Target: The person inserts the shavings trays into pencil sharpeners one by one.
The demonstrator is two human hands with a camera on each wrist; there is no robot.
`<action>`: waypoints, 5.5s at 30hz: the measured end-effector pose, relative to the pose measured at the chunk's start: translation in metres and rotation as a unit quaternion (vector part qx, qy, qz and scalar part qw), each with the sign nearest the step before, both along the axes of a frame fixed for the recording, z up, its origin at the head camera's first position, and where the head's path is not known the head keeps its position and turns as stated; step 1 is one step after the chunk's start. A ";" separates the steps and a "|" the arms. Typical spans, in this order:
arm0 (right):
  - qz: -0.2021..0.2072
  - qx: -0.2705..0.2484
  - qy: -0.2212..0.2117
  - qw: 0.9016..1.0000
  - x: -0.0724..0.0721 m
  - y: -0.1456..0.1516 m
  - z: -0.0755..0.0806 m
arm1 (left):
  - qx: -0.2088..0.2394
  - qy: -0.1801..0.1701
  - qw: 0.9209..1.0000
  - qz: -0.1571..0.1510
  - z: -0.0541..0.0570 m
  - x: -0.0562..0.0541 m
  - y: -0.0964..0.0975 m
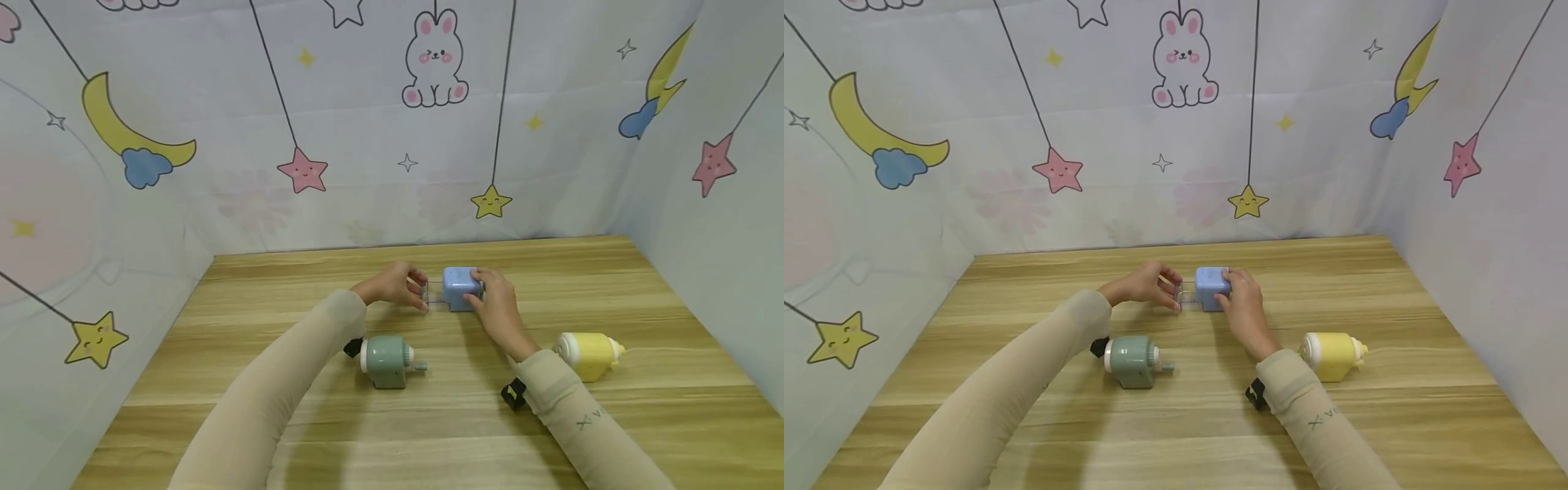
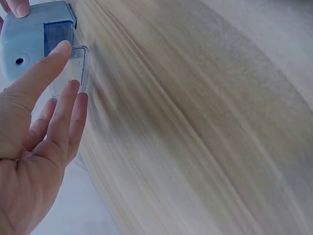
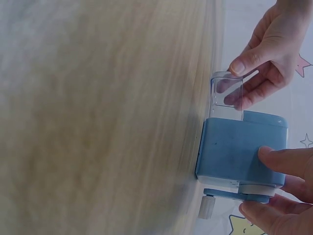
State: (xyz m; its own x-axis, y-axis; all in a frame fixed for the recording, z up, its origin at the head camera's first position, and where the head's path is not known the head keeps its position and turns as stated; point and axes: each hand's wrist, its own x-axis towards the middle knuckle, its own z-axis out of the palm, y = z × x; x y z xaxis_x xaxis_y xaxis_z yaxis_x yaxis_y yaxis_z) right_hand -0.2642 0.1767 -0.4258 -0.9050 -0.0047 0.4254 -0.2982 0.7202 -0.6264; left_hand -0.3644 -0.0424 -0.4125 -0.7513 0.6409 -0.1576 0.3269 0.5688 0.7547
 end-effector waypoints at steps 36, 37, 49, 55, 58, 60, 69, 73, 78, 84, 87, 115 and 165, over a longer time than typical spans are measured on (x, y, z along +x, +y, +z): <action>-0.003 0.000 0.003 1.000 -0.001 -0.001 -0.001 | -0.010 0.005 1.000 -0.018 0.001 -0.005 0.005; -0.002 -0.001 0.003 1.000 -0.001 -0.001 -0.001 | -0.009 0.004 1.000 -0.018 0.001 -0.005 0.005; 0.001 -0.005 -0.006 1.000 -0.001 -0.001 -0.002 | -0.010 0.010 1.000 -0.025 -0.001 -0.006 0.009; -0.001 -0.004 -0.004 1.000 0.000 -0.001 -0.001 | -0.013 0.014 0.999 -0.030 0.001 -0.005 0.008; -0.003 -0.002 -0.006 1.000 0.001 -0.001 0.000 | -0.013 0.014 0.999 -0.030 0.002 -0.005 0.009; -0.003 0.000 -0.008 1.000 0.001 -0.001 0.000 | -0.011 0.014 0.999 -0.030 0.002 -0.006 0.009; 0.000 0.000 0.000 1.000 0.000 -0.001 -0.002 | -0.008 0.018 0.999 -0.034 -0.001 -0.009 0.007; 0.001 0.000 0.004 1.000 -0.001 -0.001 -0.003 | -0.005 0.018 0.999 -0.036 -0.003 -0.009 0.008; 0.001 0.000 0.005 1.000 0.000 -0.001 -0.003 | -0.002 0.018 0.999 -0.034 -0.003 -0.009 0.009; 0.002 0.000 0.006 1.000 0.000 0.000 -0.003 | 0.005 0.015 0.999 -0.037 -0.003 -0.010 0.011; 0.003 0.000 0.008 1.000 -0.001 0.000 -0.003 | 0.007 0.015 0.999 -0.037 -0.004 -0.010 0.011; 0.007 -0.002 0.024 1.000 -0.004 -0.003 -0.004 | 0.005 0.026 0.999 -0.039 -0.004 -0.009 0.011; 0.010 0.000 0.023 1.000 -0.006 -0.001 -0.005 | 0.030 0.016 0.999 -0.038 -0.008 -0.014 0.013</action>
